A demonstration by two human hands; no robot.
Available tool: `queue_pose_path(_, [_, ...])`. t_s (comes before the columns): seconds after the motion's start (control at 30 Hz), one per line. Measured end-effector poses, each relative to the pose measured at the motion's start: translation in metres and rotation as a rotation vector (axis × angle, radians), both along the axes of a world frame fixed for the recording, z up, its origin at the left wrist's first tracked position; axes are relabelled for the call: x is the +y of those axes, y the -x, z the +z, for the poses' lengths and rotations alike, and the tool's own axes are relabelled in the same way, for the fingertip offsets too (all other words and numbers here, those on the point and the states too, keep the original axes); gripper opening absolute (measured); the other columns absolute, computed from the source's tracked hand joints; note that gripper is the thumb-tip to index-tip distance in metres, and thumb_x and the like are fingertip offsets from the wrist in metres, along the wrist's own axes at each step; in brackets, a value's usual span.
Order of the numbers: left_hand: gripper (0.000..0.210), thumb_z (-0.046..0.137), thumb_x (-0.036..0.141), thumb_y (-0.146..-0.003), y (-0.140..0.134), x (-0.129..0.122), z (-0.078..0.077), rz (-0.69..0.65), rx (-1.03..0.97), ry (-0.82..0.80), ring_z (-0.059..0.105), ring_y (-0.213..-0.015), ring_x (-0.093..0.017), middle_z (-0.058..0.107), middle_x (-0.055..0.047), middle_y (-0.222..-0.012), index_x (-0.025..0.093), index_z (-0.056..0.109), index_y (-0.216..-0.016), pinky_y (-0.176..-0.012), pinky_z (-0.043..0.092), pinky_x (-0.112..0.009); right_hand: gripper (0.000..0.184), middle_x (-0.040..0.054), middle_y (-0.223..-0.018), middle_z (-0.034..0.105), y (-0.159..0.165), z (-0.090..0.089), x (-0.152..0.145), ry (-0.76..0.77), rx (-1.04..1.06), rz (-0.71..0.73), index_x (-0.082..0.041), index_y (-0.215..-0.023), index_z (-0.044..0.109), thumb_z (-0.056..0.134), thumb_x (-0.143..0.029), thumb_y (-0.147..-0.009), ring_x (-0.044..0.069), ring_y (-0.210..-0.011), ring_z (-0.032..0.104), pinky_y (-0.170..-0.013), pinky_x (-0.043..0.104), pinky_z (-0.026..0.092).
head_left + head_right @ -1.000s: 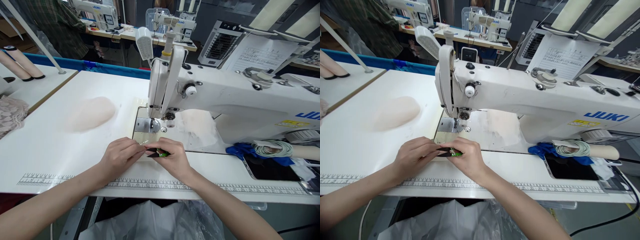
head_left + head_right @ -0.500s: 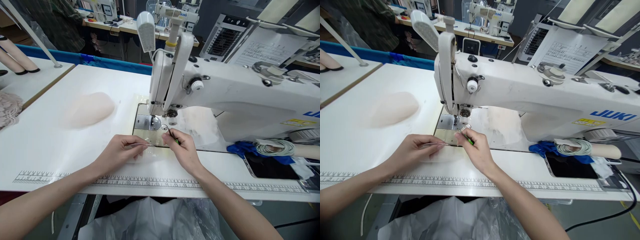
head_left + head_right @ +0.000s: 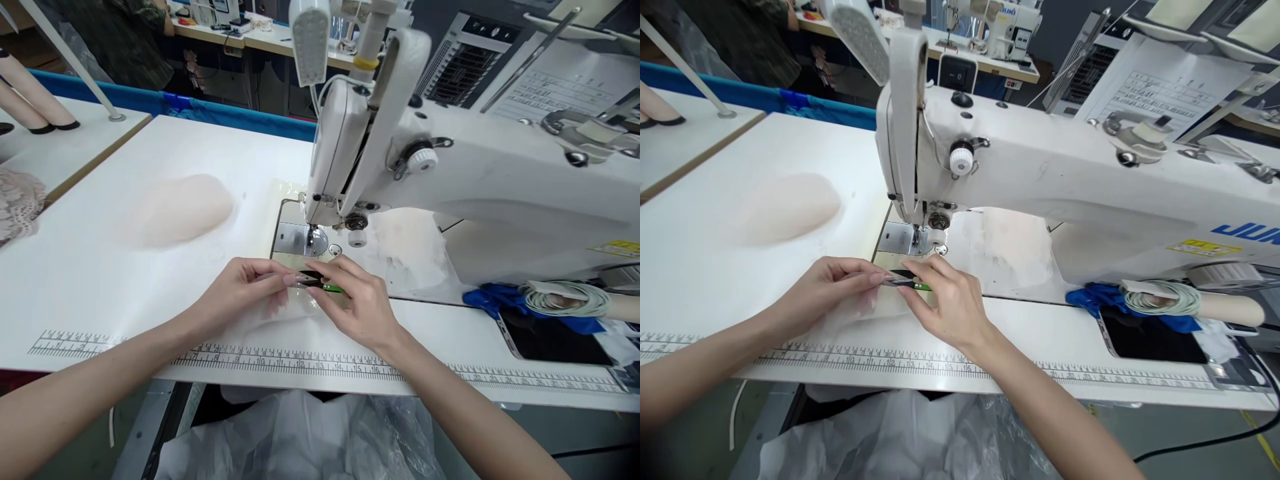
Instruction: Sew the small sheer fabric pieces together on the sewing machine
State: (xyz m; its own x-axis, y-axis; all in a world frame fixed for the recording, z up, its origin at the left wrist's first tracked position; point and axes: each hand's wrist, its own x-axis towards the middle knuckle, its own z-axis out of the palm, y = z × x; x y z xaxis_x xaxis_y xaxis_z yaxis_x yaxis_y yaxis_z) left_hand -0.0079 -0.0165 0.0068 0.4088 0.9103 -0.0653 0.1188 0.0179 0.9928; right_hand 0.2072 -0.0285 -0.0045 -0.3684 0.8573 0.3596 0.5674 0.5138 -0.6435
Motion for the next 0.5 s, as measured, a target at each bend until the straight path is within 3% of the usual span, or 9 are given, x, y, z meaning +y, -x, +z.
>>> queue_pose_path(0.27, [0.015,0.066,0.032,-0.088,0.0024,0.0012,-0.0049,0.025,-0.032,0.079,0.063,-0.05,-0.012,0.068,0.0,-0.057,0.023,0.077,-0.092,-0.048,0.053,-0.02,0.031,0.0052,-0.097,0.067,0.0006,-0.003,0.0012,-0.029,0.011,-0.016,-0.02,-0.122,0.065,0.06,-0.031,-0.093,0.013,-0.075,0.062,-0.055,0.024,0.047])
queue_pose_path(0.5, [0.016,0.065,0.033,-0.089,0.0042,0.0021,-0.0069,0.02,0.002,0.005,0.065,-0.051,-0.014,0.069,-0.001,-0.059,0.022,0.077,-0.093,-0.048,0.054,-0.021,0.031,0.0044,-0.094,0.066,0.0002,-0.0035,0.0014,-0.033,0.015,-0.018,-0.022,-0.121,0.066,0.06,-0.033,-0.093,0.013,-0.074,0.062,-0.054,0.023,0.047])
